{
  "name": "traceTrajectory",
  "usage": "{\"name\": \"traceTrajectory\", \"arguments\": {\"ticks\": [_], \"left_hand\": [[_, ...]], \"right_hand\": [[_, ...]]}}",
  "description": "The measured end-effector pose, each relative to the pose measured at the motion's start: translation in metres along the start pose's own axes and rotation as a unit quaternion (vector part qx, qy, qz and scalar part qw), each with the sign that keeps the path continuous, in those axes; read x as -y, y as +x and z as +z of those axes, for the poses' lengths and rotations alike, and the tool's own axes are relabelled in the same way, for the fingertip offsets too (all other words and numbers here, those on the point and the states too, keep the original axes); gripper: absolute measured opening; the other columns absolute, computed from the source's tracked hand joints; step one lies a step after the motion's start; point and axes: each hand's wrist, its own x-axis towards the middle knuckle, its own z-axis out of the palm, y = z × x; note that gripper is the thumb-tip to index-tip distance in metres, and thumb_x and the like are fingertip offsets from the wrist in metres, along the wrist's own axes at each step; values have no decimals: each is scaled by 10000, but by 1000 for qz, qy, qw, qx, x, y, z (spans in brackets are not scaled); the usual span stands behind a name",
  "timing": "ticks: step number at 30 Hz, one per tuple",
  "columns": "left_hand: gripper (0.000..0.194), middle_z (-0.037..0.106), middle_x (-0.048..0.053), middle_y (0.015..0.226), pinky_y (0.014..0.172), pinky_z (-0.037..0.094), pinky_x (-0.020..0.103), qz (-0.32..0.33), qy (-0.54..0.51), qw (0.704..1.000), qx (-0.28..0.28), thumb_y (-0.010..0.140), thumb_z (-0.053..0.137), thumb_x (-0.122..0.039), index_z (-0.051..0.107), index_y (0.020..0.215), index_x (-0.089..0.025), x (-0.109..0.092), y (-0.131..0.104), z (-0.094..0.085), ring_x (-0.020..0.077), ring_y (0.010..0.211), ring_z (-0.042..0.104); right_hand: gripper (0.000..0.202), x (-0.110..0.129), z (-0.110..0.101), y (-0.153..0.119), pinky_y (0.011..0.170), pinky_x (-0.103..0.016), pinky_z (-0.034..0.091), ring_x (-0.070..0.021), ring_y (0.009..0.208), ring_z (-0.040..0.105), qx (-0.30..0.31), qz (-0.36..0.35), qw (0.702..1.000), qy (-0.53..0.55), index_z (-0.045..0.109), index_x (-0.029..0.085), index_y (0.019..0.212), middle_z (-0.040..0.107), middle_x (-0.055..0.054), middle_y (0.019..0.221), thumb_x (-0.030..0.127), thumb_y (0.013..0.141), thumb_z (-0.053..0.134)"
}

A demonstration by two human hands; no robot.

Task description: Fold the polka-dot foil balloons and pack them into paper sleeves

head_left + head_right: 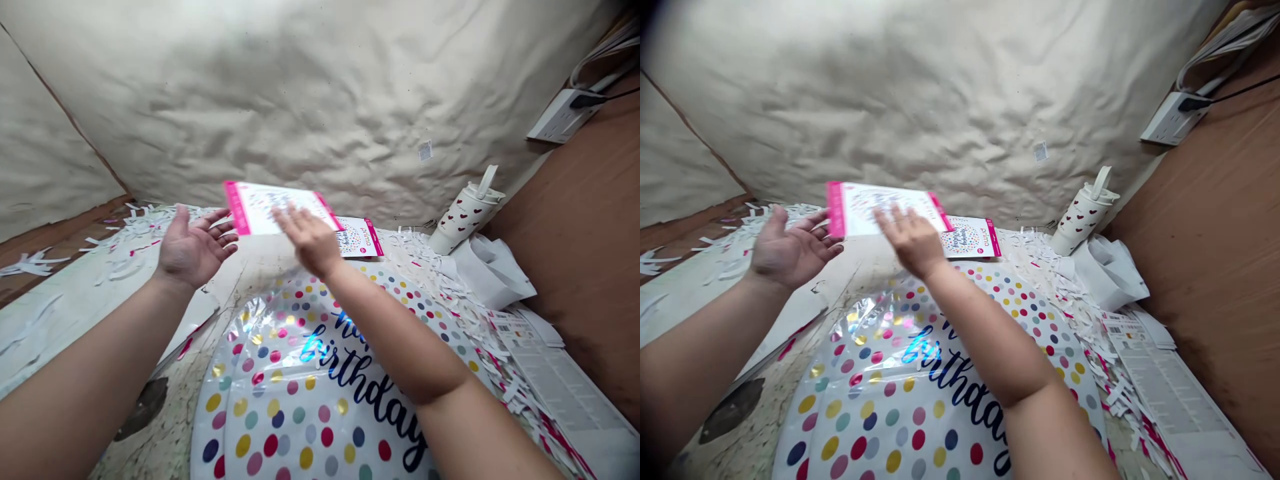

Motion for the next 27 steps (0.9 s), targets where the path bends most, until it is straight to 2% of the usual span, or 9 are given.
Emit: {"name": "traceTrajectory", "arguments": {"ticks": [2, 5, 8, 11, 15, 20, 22, 25, 27], "left_hand": [[601, 591, 84, 1137, 728, 505, 316, -16, 120, 993, 14, 808, 370, -610, 446, 1213, -172, 12, 4, 17, 192, 884, 607], [787, 496, 152, 1278, 809, 480, 380, -37, 235, 971, 28, 590, 715, -441, 418, 1266, -169, 44, 11, 61, 283, 1024, 571], [1028, 321, 139, 1432, 1037, 294, 395, -2, 283, 959, 32, 392, 833, -208, 388, 1319, -196, 74, 21, 107, 342, 1290, 313], [903, 360, 110, 1415, 1087, 203, 367, 17, 310, 950, 26, 501, 811, -218, 414, 1312, -213, 86, 38, 134, 315, 1325, 257], [566, 433, 152, 1335, 1046, 277, 427, -7, 315, 949, -16, 782, 629, -301, 430, 1292, -158, 86, 66, 141, 301, 1259, 365], [336, 526, 87, 1182, 833, 480, 420, -85, 268, 959, -26, 877, 520, -319, 505, 1173, -161, 87, 85, 141, 208, 1004, 553], [325, 547, 84, 1141, 802, 495, 396, -128, 245, 961, -12, 875, 525, -317, 514, 1155, -153, 88, 88, 143, 197, 965, 569], [326, 545, 83, 1143, 805, 494, 396, -180, 224, 958, -5, 873, 529, -315, 513, 1156, -155, 86, 92, 147, 199, 971, 568], [326, 545, 83, 1145, 807, 493, 397, -209, 214, 954, -2, 873, 530, -315, 514, 1156, -155, 83, 96, 150, 200, 974, 567]], "right_hand": [[535, -30, -6, -7, 988, -480, 334, -315, 1291, 312, 34, 81, 996, -29, 200, 213, 1434, 292, -103, 1460, 105, 910, 221], [525, -72, 6, -24, 967, -478, 352, -311, 1263, 357, 158, 142, 977, -31, 256, 223, 1415, 331, -119, 1438, 137, 900, 301], [500, -97, 26, -41, 953, -402, 390, -276, 1224, 423, 239, 130, 962, -10, 402, 240, 1342, 416, -88, 1391, 241, 847, 475], [660, -108, 36, -50, 979, -355, 369, -257, 1280, 356, 269, 116, 956, 1, 358, 236, 1366, 348, -74, 1437, 166, 749, 580], [603, -121, 35, -42, 941, -359, 387, -251, 1230, 418, 261, 122, 957, 4, 384, 280, 1344, 409, -63, 1395, 89, 782, 496], [455, -138, 39, -30, 950, -393, 362, -269, 1181, 463, 253, 158, 954, 33, 529, 355, 1213, 525, -20, 1292, 186, 791, 567], [453, -140, 40, -34, 1015, -416, 288, -261, 1255, 382, 242, 178, 952, 55, 535, 387, 1195, 485, 10, 1337, 221, 781, 609], [559, -146, 38, -47, 1080, -467, 150, -262, 1361, 160, 191, 251, 945, 83, 395, 381, 1314, 280, 10, 1470, 342, 800, 611], [561, -153, 36, -56, 1067, -503, 179, -283, 1356, 156, 159, 332, 924, 104, 317, 304, 1370, 222, -60, 1485, 406, 857, 519]]}}
